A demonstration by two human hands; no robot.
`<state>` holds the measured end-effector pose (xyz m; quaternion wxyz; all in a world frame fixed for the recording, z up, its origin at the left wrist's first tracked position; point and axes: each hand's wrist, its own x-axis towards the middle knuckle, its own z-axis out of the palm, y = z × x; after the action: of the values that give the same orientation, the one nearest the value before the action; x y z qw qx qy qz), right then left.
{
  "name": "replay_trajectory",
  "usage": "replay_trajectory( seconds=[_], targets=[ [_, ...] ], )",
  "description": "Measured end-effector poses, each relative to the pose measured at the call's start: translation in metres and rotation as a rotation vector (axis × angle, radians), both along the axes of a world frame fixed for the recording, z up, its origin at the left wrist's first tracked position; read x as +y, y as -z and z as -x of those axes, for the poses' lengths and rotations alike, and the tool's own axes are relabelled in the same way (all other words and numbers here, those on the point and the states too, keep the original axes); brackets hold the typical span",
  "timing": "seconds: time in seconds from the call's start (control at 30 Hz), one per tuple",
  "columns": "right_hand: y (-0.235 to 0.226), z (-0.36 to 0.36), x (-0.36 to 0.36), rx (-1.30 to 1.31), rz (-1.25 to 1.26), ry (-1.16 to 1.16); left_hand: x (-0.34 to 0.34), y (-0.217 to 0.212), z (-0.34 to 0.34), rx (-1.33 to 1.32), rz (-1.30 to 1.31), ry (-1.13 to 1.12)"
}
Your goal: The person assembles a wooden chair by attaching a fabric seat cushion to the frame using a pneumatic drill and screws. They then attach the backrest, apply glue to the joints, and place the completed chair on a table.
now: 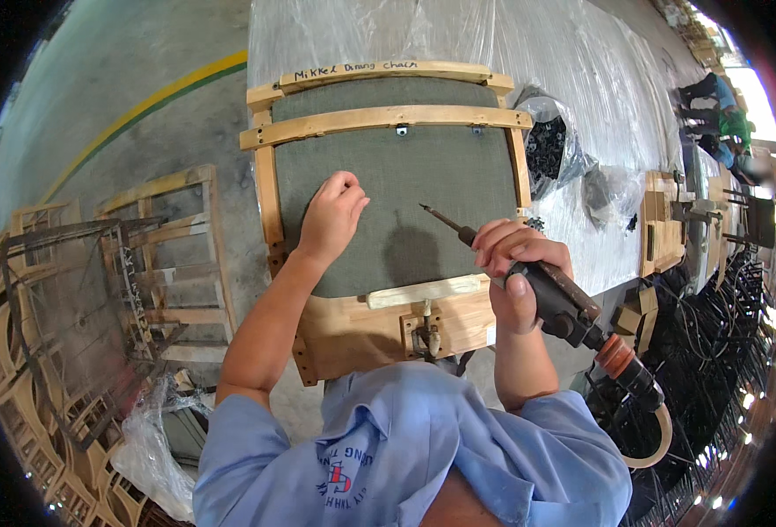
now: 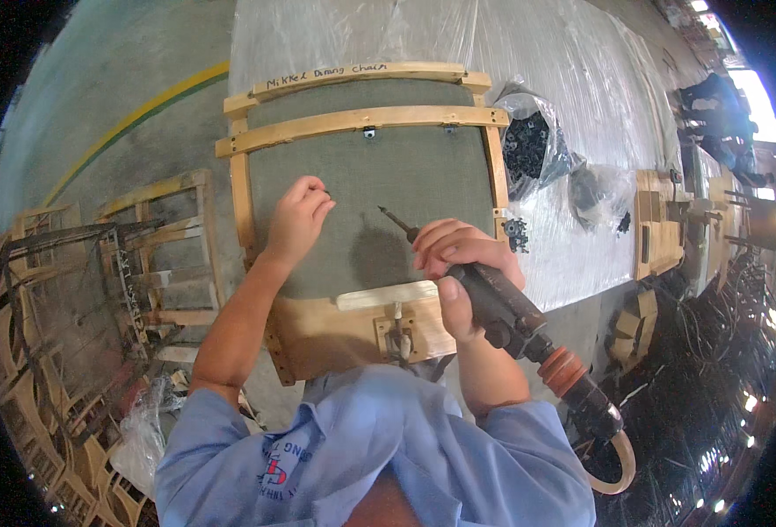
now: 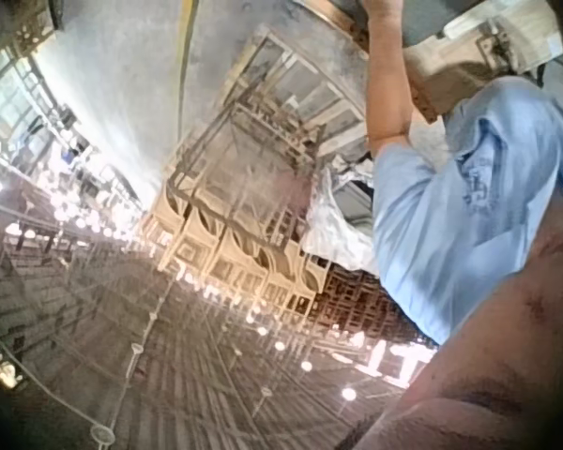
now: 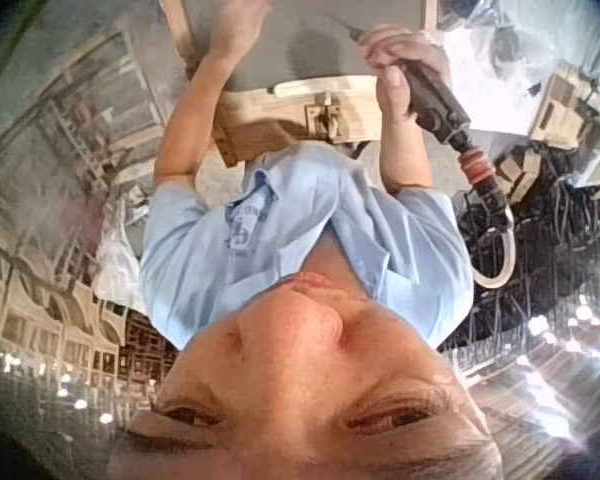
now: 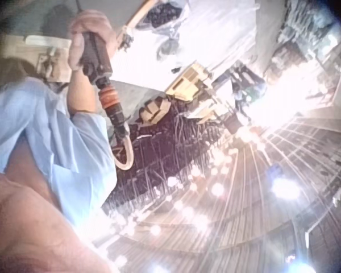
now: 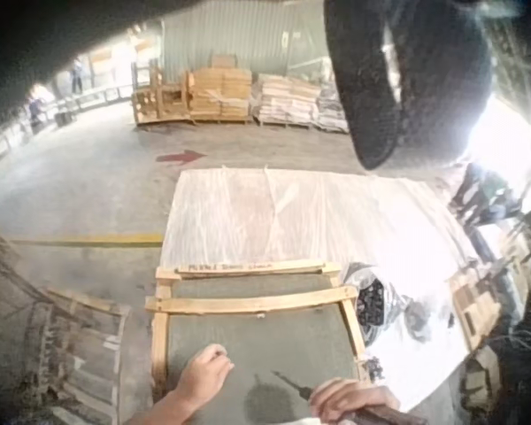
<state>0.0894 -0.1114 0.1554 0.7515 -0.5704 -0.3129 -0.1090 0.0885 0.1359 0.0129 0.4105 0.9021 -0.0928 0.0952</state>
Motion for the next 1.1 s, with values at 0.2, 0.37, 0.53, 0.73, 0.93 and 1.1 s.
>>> replay_trajectory(
  seconds=[0.2,0.37,0.53,0.73,0.93,1.1],
  targets=[
    [0.000,0.005,0.037,0.036,0.040,-0.038,0.010,0.004,0.007,-0.048,0.026,0.043],
    [0.003,-0.001,0.049,0.009,0.085,-0.050,0.013,0.003,0.004,-0.031,0.107,0.013],
    [0.004,-0.006,0.062,0.018,0.100,-0.053,0.022,0.009,0.002,0.005,0.072,-0.014],
    [0.007,-0.013,0.069,0.024,0.103,-0.068,0.076,0.015,-0.045,-0.240,-0.045,-0.258],
    [0.009,-0.019,0.072,0.042,0.109,-0.071,0.098,0.011,-0.072,-0.315,-0.237,-0.177],
    [0.014,-0.028,0.072,0.039,0.116,-0.072,0.099,0.016,-0.076,-0.346,-0.304,-0.188]
  ],
)
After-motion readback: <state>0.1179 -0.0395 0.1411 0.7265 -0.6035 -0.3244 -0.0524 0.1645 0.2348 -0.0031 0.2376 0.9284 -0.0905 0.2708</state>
